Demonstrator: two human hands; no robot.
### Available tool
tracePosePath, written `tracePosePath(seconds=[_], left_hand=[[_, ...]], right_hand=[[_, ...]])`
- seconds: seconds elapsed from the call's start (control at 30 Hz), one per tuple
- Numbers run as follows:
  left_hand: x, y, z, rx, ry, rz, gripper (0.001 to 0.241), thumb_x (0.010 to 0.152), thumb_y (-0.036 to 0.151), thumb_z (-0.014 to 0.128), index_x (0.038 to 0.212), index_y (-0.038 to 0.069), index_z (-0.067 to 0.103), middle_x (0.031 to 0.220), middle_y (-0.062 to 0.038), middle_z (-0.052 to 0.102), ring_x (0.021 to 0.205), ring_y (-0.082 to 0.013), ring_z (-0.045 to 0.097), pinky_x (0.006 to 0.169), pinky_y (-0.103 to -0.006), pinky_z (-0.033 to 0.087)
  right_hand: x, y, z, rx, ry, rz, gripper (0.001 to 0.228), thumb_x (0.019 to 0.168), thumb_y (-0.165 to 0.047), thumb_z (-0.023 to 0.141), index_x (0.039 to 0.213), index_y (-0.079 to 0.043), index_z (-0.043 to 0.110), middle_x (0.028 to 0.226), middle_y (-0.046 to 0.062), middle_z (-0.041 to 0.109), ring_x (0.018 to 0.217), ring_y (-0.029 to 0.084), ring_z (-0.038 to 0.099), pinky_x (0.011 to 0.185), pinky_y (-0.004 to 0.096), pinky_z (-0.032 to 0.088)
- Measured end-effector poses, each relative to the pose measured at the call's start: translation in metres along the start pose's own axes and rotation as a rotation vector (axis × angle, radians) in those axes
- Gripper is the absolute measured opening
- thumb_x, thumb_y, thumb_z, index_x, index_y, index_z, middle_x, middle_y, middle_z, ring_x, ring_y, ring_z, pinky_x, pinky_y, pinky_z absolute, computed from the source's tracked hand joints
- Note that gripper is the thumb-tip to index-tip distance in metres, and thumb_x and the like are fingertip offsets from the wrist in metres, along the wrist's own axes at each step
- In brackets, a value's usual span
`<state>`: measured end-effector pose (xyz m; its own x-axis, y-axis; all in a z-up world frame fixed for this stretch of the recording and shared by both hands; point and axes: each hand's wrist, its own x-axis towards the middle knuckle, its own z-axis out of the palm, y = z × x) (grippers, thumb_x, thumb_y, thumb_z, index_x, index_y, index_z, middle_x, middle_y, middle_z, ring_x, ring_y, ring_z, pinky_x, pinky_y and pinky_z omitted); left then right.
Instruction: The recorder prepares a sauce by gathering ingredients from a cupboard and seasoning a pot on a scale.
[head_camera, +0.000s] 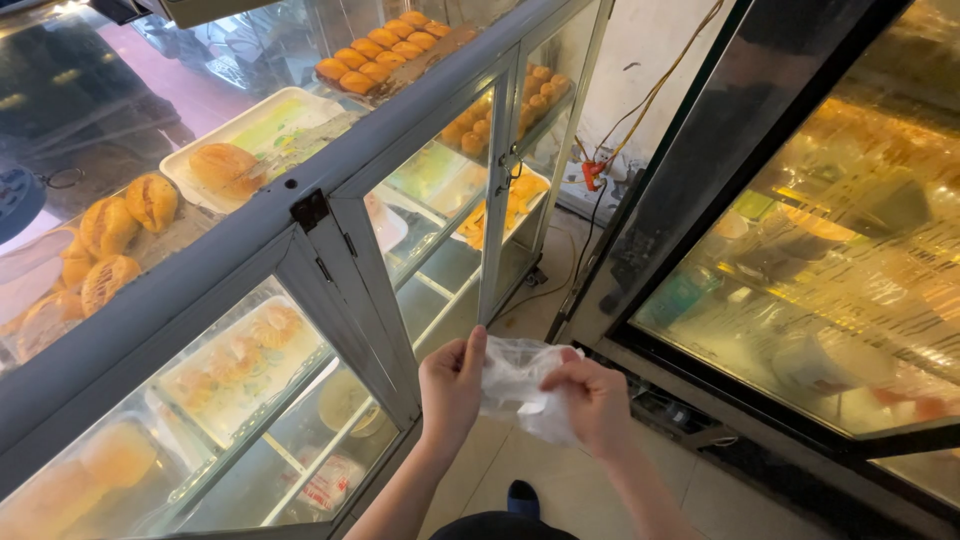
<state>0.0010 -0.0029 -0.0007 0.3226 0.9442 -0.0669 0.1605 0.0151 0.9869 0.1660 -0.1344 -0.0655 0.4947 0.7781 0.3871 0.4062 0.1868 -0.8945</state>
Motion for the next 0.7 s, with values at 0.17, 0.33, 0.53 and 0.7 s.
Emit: tracePosePath(seconds=[0.17,0.33,0.53,0.7], left_hand=[[-0.009,0.004,0.004,0.023,-0.050,0.083,0.053,0.097,0.037,0.067,0.058,0.002,0.062,0.049,0.001,0.051,0.046,-0.0065,0.038,0.043,-0.0289,0.030],[-0.016,0.017,0.001,0.575,-0.403,0.151,0.060,0.081,0.057,0.077,0.060,0.002,0.065,0.051,-0.008,0.057,0.045,-0.0212,0.052,0.048,-0.0366,0.044],[-0.010,0.002,-0.004,0.860,-0.544,0.263,0.054,0.087,0.056,0.070,0.066,0.006,0.071,0.061,-0.011,0.064,0.063,-0.0300,0.067,0.064,-0.0438,0.054],[-0.002,0.012,-0.009,0.800,-0.386,0.115,0.030,0.084,0.036,0.066,0.096,0.010,0.074,0.082,-0.007,0.074,0.076,-0.0237,0.073,0.074,-0.0398,0.057]], right_hand=[[0.030,-0.099,0.014,-0.768,-0.332,0.609,0.025,0.111,-0.019,0.052,0.119,-0.025,0.075,0.066,0.010,0.068,0.060,0.022,0.066,0.065,0.038,0.057],[0.023,-0.081,0.022,-0.683,-0.133,0.276,0.110,0.066,-0.033,0.089,0.153,-0.015,0.023,0.136,0.020,0.055,0.104,0.034,0.067,0.073,0.042,0.060],[0.020,-0.057,0.011,-0.814,-0.093,0.257,0.100,0.077,-0.028,0.084,0.156,-0.027,0.023,0.144,0.021,0.032,0.126,0.041,0.051,0.099,0.049,0.050],[0.014,-0.038,0.000,-1.001,-0.072,0.197,0.087,0.084,-0.025,0.082,0.152,-0.038,0.029,0.148,0.020,0.031,0.132,0.040,0.045,0.101,0.051,0.049]])
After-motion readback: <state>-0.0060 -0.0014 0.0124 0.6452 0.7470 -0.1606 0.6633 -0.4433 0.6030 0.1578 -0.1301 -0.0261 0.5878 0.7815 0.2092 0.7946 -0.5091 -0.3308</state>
